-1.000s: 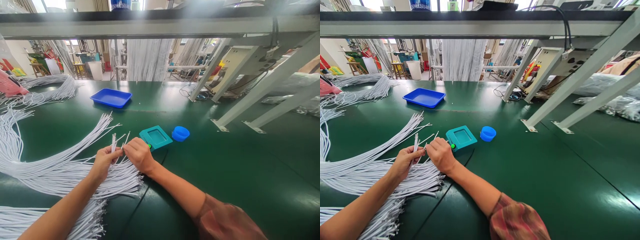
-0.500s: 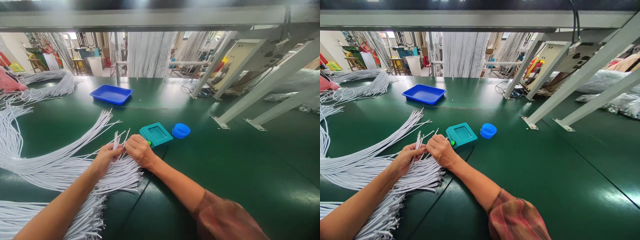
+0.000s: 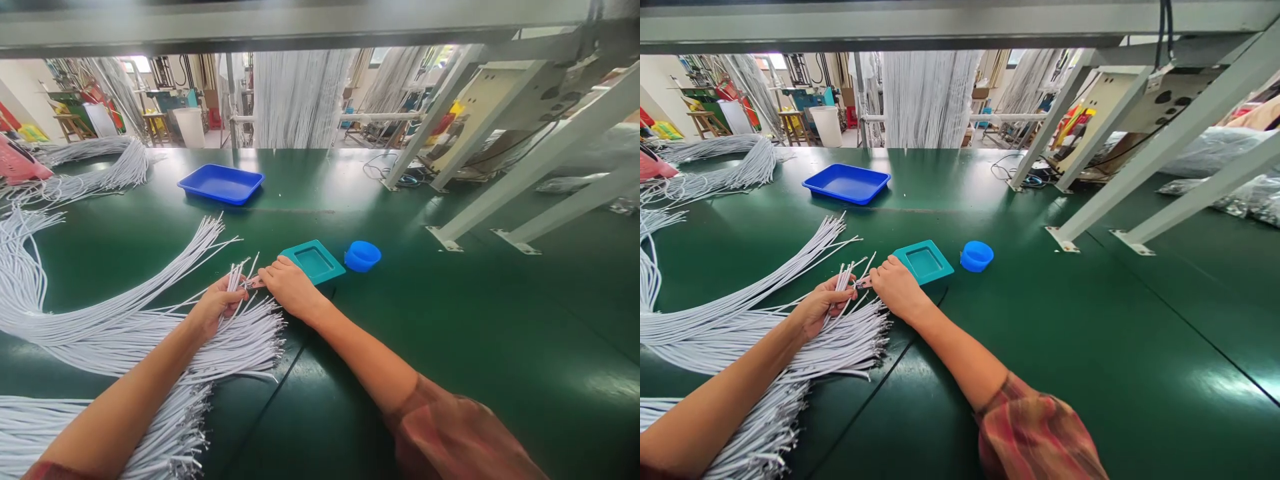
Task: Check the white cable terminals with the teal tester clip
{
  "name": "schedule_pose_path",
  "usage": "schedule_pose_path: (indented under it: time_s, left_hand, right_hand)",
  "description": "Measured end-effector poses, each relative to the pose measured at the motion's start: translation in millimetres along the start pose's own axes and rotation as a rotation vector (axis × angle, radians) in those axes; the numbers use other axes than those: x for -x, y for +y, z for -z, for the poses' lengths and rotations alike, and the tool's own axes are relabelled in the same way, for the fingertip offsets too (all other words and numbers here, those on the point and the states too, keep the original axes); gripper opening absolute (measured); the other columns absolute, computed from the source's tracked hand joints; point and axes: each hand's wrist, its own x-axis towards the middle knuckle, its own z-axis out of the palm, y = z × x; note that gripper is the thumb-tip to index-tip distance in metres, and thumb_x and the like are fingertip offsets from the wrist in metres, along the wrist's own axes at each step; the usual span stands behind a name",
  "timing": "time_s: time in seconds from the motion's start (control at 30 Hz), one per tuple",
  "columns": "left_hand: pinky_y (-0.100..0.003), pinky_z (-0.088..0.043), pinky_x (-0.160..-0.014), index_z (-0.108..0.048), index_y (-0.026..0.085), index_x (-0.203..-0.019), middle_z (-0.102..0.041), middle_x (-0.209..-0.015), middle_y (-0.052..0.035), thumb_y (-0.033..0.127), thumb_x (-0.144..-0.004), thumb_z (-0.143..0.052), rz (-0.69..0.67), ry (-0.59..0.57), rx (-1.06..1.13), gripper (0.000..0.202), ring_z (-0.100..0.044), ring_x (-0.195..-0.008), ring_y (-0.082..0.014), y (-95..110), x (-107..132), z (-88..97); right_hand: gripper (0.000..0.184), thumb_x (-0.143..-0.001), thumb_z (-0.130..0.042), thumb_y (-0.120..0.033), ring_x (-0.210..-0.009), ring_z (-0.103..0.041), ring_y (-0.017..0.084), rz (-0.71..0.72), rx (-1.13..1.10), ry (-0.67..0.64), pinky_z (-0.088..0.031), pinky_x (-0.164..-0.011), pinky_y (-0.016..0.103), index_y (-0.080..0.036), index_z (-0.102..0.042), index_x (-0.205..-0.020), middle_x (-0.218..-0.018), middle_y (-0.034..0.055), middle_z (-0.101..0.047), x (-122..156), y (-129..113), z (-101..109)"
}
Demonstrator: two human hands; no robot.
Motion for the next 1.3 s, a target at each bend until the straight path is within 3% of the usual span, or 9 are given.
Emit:
schedule_pose_path:
  time_s: [0.33, 0.47, 0.53, 0.6, 0.7, 0.97, 1.1, 1.3]
  left_hand:
    - [-0.014, -0.012, -0.035, -0.051, 0.016, -0.084, -0.057, -0.059, 0.0009, 0.014, -0.059, -0.065, 0.035, 0.016, -0.037, 0.029, -0.032, -0.040, -0.0026, -1.9, -7.7, -1.0]
    - [-0.014, -0.013, -0.035, -0.051, 0.015, -0.085, -0.056, -0.060, 0.0004, 0.014, -0.060, -0.064, 0.037, 0.023, -0.053, 0.029, -0.032, -0.040, -0.0027, -3.0, -9.4, 0.4]
    - [-0.014, -0.013, -0.035, -0.051, 0.015, -0.085, -0.056, -0.061, 0.0004, 0.013, -0.060, -0.064, 0.040, 0.018, -0.048, 0.028, -0.031, -0.040, -0.0026, -2.9, -10.3, 1.0]
    - [-0.014, -0.013, -0.035, -0.051, 0.014, -0.085, -0.056, -0.061, 0.0004, 0.012, -0.060, -0.064, 0.047, 0.004, -0.041, 0.028, -0.030, -0.040, -0.0024, -2.2, -11.0, 1.0]
    - [-0.014, -0.013, -0.034, -0.051, 0.014, -0.084, -0.055, -0.061, 0.0000, 0.009, -0.060, -0.064, 0.067, 0.007, -0.037, 0.028, -0.030, -0.040, -0.0019, -0.6, -11.3, 0.5]
    - [-0.014, -0.019, -0.036, -0.055, 0.013, -0.095, -0.054, -0.063, -0.0007, 0.011, -0.064, -0.067, 0.052, -0.037, 0.081, 0.034, -0.034, -0.044, -0.0034, 2.8, -2.8, 11.0]
    - [-0.015, -0.022, -0.038, -0.061, 0.010, -0.094, -0.053, -0.065, -0.0016, 0.015, -0.066, -0.068, 0.019, -0.083, 0.088, 0.029, -0.034, -0.047, -0.0037, 5.1, 2.5, 15.8]
    - [-0.019, -0.023, -0.042, -0.066, 0.011, -0.082, -0.054, -0.075, -0.0042, 0.027, -0.071, -0.065, -0.066, -0.114, 0.029, 0.019, -0.036, -0.052, -0.0058, 8.7, 11.0, 9.5]
  right_hand:
    - [0.017, -0.082, -0.042, -0.008, -0.071, -0.053, 0.020, 0.035, 0.017, -0.012, -0.033, -0.076, 0.033, -0.011, -0.059, -0.077, -0.072, 0.0095, -0.061, -0.9, -2.2, -0.2]
    - [0.016, -0.084, -0.045, -0.018, -0.085, -0.052, 0.022, -0.006, -0.026, -0.006, -0.031, -0.087, 0.037, -0.011, -0.059, -0.089, -0.083, 0.0103, -0.064, 0.4, 1.6, 0.7]
    - [0.029, -0.086, -0.045, -0.030, -0.104, -0.045, 0.027, -0.112, -0.048, 0.088, -0.022, -0.096, 0.045, -0.014, -0.054, -0.108, -0.104, 0.0108, -0.061, 2.4, 7.2, -0.2]
    - [0.042, -0.087, -0.042, -0.038, -0.118, -0.032, 0.032, -0.313, -0.045, 0.181, -0.014, -0.098, 0.054, -0.018, -0.044, -0.123, -0.125, 0.0107, -0.049, 4.8, 13.7, -2.7]
    - [0.046, -0.088, -0.037, -0.040, -0.123, -0.025, 0.035, -0.519, -0.048, 0.193, -0.013, -0.096, 0.058, -0.021, -0.038, -0.130, -0.134, 0.0102, -0.039, 7.3, 20.3, -8.2]
    - [0.042, -0.088, -0.038, -0.038, -0.119, -0.030, 0.032, -0.525, -0.158, 0.166, -0.022, -0.096, 0.052, -0.023, -0.041, -0.127, -0.127, 0.0078, -0.047, 7.5, 21.6, -9.7]
    - [0.036, -0.087, -0.041, -0.032, -0.111, -0.037, 0.028, -0.504, -0.256, 0.249, -0.028, -0.094, 0.044, -0.018, -0.050, -0.120, -0.118, 0.0095, -0.054, 4.2, 24.1, -4.2]
    - [0.019, -0.082, -0.051, -0.023, -0.080, -0.052, 0.016, -0.400, -0.710, 0.340, -0.040, -0.077, 0.028, -0.017, -0.065, -0.093, -0.084, 0.0046, -0.065, 0.6, 8.1, 18.7]
